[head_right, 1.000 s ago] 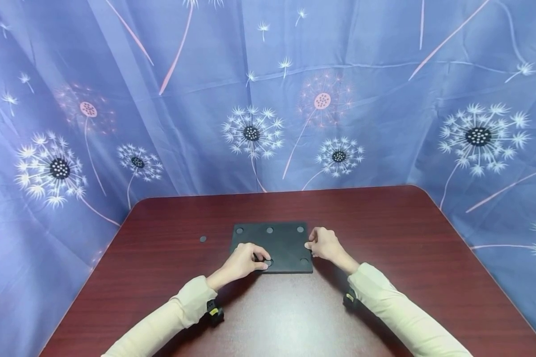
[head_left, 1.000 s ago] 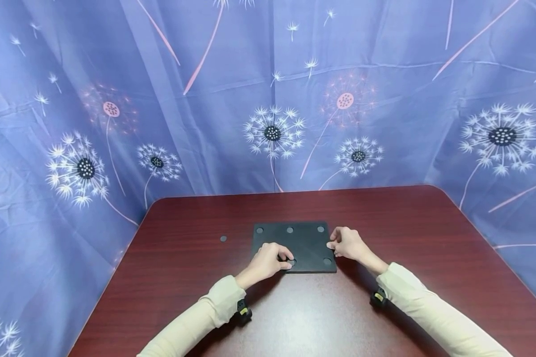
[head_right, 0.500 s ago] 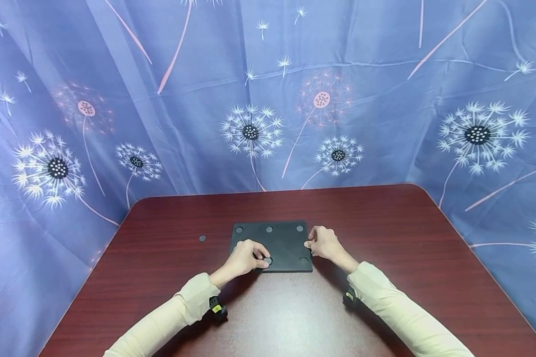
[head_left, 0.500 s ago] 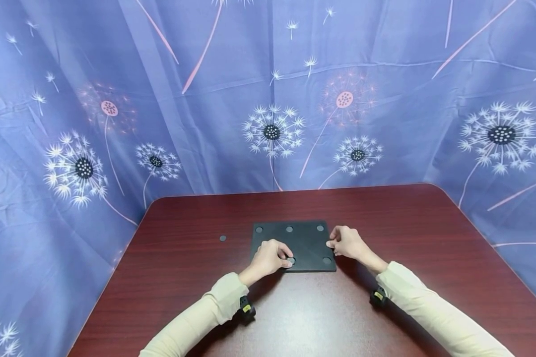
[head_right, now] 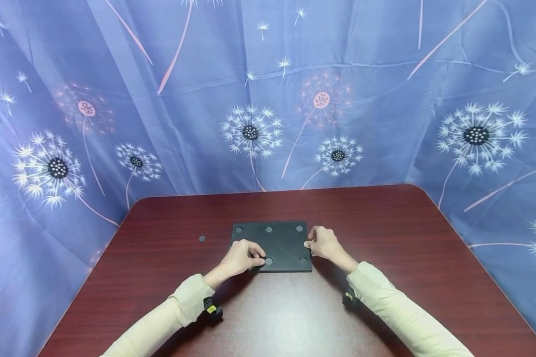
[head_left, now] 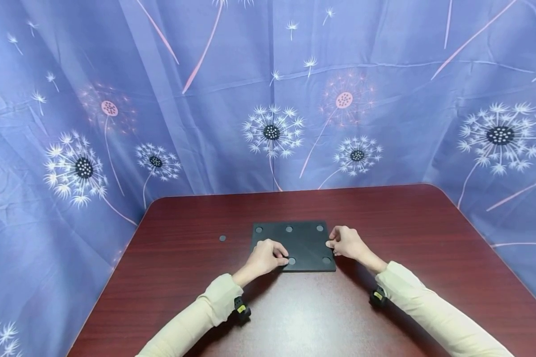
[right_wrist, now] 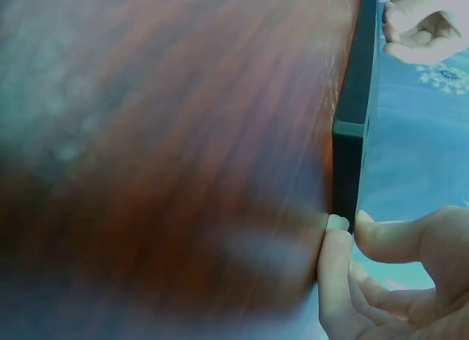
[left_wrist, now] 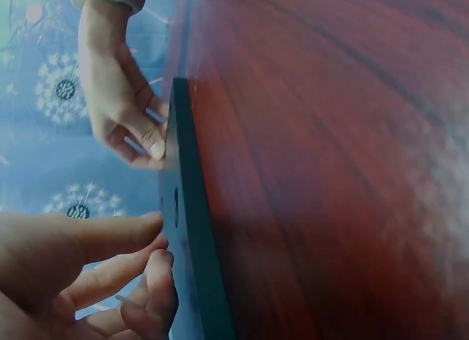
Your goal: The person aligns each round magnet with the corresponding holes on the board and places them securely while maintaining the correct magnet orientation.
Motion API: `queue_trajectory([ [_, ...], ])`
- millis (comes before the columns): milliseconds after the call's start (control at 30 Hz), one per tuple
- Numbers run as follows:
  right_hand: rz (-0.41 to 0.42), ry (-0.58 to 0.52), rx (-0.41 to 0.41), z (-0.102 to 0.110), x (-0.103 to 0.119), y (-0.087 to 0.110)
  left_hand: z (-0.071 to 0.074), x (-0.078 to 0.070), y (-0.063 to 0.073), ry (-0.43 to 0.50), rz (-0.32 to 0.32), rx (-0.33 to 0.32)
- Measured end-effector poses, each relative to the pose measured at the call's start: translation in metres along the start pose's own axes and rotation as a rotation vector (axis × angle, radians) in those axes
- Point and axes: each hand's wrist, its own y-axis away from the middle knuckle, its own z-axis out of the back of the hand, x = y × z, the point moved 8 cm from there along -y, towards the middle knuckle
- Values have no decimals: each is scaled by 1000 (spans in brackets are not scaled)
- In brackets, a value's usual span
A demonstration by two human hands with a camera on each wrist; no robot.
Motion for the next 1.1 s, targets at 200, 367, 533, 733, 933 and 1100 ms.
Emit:
queue_trajectory([
  [200, 1, 4, -4, 0, 0, -1, 19, 10, 1, 16, -22, -35],
  [367, -8, -9, 0, 0, 0, -1, 44, 24, 3, 35, 4, -110],
  [533, -4, -19, 8, 0, 1, -1, 69, 43, 4, 91, 42, -200],
  [733, -20, -30, 10, 0, 0, -1, 99, 74, 5, 138, 170, -302],
  [933, -27, -26, 19, 1, -1, -1, 133, 94, 19, 92, 223, -439],
  [1100, -22, -26, 24, 0, -1, -1, 143, 117, 22, 8, 305, -426],
])
